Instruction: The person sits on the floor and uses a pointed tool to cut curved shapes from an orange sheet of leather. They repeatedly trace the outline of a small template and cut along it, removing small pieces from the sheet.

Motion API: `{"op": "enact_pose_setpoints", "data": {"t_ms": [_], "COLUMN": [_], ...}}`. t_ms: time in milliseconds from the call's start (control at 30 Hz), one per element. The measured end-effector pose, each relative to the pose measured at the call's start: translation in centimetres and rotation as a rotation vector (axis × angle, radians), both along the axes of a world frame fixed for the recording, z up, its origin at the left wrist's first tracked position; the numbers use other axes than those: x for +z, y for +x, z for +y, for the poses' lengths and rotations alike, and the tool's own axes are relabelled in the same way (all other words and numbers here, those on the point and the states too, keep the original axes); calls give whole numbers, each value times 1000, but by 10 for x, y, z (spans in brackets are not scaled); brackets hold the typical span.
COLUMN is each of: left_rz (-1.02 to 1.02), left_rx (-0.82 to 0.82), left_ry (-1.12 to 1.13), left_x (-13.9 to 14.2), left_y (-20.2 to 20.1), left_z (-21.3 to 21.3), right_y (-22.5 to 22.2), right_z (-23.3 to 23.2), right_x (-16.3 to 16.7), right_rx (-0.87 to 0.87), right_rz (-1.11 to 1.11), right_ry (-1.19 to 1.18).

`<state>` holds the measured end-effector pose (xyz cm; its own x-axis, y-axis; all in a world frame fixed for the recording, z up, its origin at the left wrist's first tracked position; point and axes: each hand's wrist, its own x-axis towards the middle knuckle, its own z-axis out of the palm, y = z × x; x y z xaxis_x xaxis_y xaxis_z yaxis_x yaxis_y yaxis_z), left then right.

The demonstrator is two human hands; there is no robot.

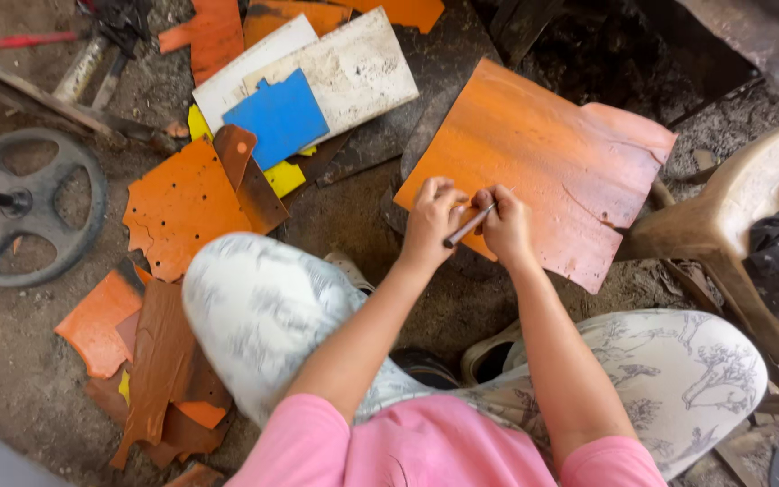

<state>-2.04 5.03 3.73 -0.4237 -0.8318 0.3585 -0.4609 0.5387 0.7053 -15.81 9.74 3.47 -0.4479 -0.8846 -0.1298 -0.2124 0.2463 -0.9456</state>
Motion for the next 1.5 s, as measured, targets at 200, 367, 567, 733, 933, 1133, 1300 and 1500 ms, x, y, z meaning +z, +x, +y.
{"op": "enact_pose_setpoints", "data": {"t_ms": [200,367,567,733,933,1133,1300,1500], "left_rz": [228,-265,134,104,396,753,-192,664], "left_rx": [84,10,78,156,386,488,298,-344], "left_ry": [352,190,212,521,138,74,-212,3], "left_x": [12,10,15,-3,16,156,120,80], "left_y": [-45,-45,-41,-41,10,-36,-99,-67], "left_z": [-25,-57,-86,-78,-123,-59,23,-39], "right_y": [-22,-62,-67,-64,-107,-88,-79,-70], "right_z": [-13,-26,-29,-28,-14,-18,-22,-3], "right_x": [-20,-22,-16,-32,-25,-16,26,60], "right_rx": [-208,-150,-49,-20,-228,-738,-492,-135], "right_rz": [-344,197,849,894,454,-143,-338,-273], "right_ry": [-140,-61,-75,-100,72,-328,-292,-131]}}
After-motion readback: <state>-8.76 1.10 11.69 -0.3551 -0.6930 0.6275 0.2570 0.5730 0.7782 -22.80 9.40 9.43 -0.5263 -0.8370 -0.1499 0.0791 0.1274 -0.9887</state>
